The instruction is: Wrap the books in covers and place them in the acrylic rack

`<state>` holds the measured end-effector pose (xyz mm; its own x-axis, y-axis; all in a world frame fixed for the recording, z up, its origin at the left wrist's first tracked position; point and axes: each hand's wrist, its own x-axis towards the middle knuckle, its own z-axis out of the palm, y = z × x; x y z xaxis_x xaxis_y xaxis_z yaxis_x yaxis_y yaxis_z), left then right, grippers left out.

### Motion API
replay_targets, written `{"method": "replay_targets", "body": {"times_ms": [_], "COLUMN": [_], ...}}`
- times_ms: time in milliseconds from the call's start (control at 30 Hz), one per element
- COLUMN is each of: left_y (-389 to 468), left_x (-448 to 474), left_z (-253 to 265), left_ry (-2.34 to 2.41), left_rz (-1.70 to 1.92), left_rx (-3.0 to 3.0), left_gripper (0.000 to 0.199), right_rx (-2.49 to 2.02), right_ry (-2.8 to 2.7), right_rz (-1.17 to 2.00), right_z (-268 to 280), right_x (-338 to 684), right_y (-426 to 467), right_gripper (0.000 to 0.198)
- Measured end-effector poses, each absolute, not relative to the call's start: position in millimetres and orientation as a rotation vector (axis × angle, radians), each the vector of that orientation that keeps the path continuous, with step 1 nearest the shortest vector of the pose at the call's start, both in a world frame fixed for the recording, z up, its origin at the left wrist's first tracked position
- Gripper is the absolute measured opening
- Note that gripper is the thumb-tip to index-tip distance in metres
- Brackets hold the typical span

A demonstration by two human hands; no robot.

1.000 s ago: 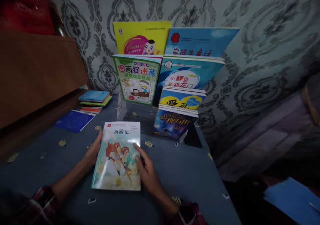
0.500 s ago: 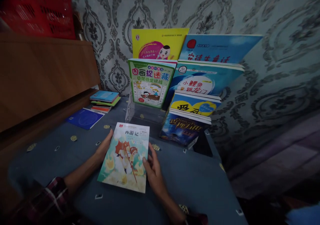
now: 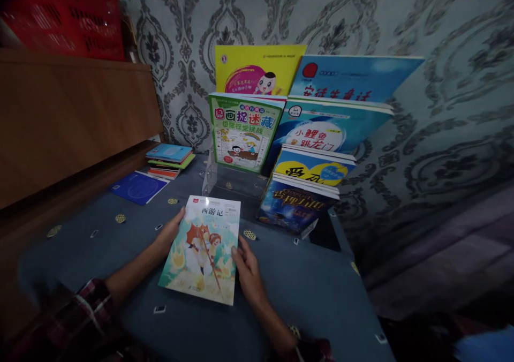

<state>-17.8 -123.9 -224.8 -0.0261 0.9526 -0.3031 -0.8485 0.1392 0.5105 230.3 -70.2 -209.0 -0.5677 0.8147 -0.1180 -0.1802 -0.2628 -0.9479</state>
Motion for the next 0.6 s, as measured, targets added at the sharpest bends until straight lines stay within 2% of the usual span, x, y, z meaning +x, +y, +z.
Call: {"method": "replay_targets", "body": {"times_ms": [133, 600], "left_y": [-123.1, -128.5], "left_x": [-17.4, -16.5], "left_z": [-225.1, -209.0], "left_ry": [0.704, 0.783], "left_rz": [1.459, 1.493], "left_rx": [0.168, 0.187], "left_gripper": [0.071, 0.062], "right_rx": [-0.827, -0.684], "right_ry": [-1.315, -1.427], "right_rz": [1.901, 1.937], "right_z": [-208.3, -197.5], "right_x": [230.0, 227.8], "right_y": [-67.9, -71.1], "right_gripper": [0.077, 0.075]}}
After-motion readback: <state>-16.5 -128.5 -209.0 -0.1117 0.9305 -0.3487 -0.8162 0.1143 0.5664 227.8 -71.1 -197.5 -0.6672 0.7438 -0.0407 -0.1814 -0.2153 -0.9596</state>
